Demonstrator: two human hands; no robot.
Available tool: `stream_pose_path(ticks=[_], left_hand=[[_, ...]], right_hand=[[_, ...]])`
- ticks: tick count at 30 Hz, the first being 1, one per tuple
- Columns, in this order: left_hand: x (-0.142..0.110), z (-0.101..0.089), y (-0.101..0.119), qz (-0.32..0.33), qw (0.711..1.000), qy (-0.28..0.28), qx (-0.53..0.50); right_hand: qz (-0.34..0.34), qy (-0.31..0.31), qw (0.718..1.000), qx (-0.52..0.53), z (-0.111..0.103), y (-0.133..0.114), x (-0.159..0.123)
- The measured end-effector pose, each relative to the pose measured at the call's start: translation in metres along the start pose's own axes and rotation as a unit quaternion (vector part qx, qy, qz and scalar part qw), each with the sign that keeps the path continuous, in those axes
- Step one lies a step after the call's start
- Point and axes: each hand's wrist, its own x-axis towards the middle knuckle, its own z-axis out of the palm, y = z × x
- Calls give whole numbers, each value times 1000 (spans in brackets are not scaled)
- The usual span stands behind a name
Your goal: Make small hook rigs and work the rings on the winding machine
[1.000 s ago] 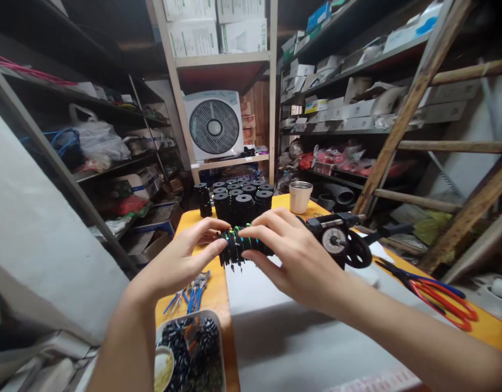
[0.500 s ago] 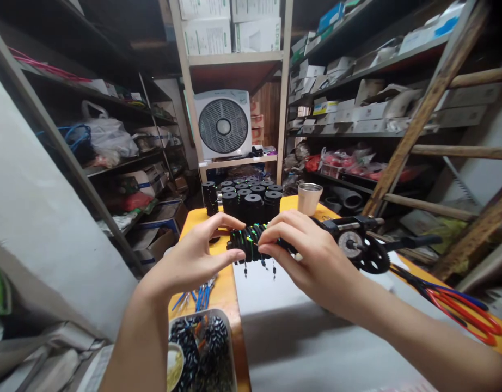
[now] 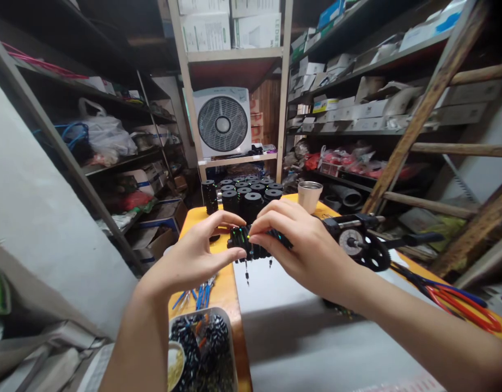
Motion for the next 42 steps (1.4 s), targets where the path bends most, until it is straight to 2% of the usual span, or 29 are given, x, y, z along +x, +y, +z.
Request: stream_pose_path(ticks=[4,7,11,15,19,23,26,28,29,30,33,35,37,39,42], left_hand=[[0,1,0,17,1000,-4,-26],[-2,1,-2,18,999,5,-35],[-2,0,-1,13,1000,8,-22],[0,1,0,-8,998,-3,-62],[1,1,-1,12,999,3,-51],[-1,-1,-2,17,1000,8,-14],[0,6,-5,11,997,24,-76],[2,19,-9,1,977,57,-204],[4,27,-11,-12,956,76,-284],[5,35,-13,-22,919,112,-377],[8,56,-20,-36,866,196,-459],[8,66,-22,-54,836,224,-498],[5,75,-21,-77,808,229,-537],[2,86,-17,-96,791,213,-565],[-5,103,-8,-115,770,175,-602]], right_hand=[[-13,-24,1000,-11,4,0,14],[-4,-2,1000,13,3,2,21],[62,-5,992,110,-1,6,12],[153,-31,961,227,-3,11,4],[203,-49,926,315,-5,21,26],[316,-124,862,376,-4,47,62],[322,-240,845,354,3,77,78],[310,-339,840,289,11,96,83],[306,-378,832,267,16,105,84],[301,-417,822,245,21,112,85],[296,-520,777,197,39,127,82],[307,-573,737,184,49,130,78],[327,-613,696,179,55,131,74],[350,-634,667,175,56,131,70],[379,-636,650,172,51,131,65]])
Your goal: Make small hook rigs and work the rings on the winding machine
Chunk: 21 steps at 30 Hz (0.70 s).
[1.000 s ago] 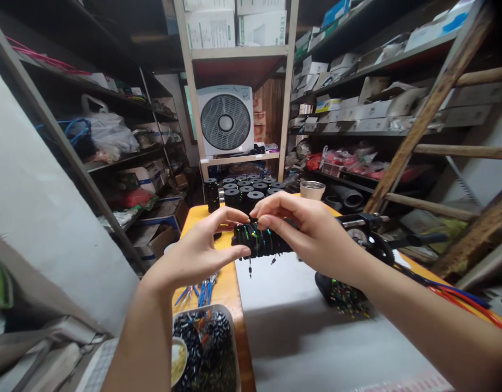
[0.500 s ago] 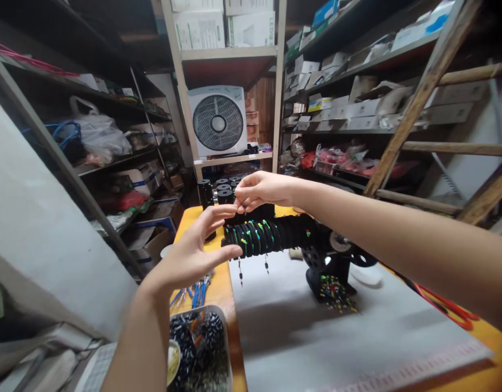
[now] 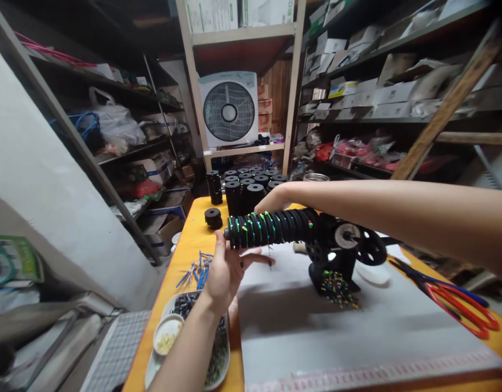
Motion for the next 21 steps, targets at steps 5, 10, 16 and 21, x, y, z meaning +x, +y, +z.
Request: stream_pose_path(ticks=[5,10,16,21], left_hand=[[-19,10,-12,6,998,54,-35],[-40,18,-20,13,993,117,-22],[-61,34,-33,-38,978,203,-23],[-73,48,-29,-54,967,240,-66]], right_hand=[[-9,14,1000,13,5,7,-7],[-94,39,995,-23,1,6,-23],[-214,200,955,-35,10,6,-68],[-176,346,901,-193,51,9,-91]])
